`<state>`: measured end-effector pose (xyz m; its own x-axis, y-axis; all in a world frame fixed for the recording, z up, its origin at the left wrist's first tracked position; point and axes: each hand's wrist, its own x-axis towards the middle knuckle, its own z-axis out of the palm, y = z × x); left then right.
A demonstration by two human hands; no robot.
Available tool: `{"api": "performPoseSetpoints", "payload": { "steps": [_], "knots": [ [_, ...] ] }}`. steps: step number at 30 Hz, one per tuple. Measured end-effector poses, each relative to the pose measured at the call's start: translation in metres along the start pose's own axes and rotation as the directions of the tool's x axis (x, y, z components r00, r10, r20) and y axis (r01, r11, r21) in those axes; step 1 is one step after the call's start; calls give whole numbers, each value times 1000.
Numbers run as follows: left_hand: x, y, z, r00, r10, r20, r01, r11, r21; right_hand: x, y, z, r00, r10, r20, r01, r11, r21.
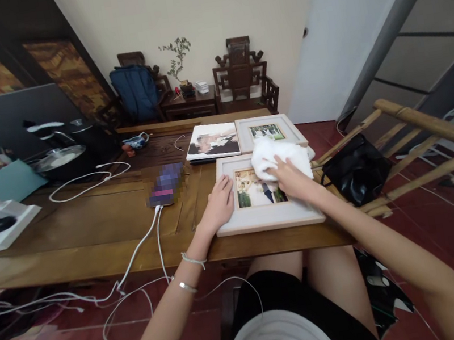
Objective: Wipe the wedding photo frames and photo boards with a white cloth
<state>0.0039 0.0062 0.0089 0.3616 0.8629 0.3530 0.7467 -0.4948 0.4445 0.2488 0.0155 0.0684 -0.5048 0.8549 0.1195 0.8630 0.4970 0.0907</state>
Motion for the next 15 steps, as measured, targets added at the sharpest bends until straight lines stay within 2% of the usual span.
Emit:
{"api": "performPoseSetpoints", "payload": {
  "steps": [3,6,10,13,15],
  "knots": [
    [0,0,-1,1000,-3,3,3,1000,1,32,22,2,998,65,-16,-66,996,-67],
    [0,-1,0,1000,-7,7,7,1000,3,38,22,0,999,40,27,-37,994,-104],
    [0,-1,2,1000,-12,-16,12,1000,-2,2,-13,-10,991,-39,124,55,991,-126],
    [1,0,3,999,-27,-30,26,1000,-6,-41,-44,-29,962,-59,268,80,994,-70],
    [1,1,3,999,-36,-33,36,999,-6,-67,-59,-45,945,-128,301,138,990,-14]
  ]
}}
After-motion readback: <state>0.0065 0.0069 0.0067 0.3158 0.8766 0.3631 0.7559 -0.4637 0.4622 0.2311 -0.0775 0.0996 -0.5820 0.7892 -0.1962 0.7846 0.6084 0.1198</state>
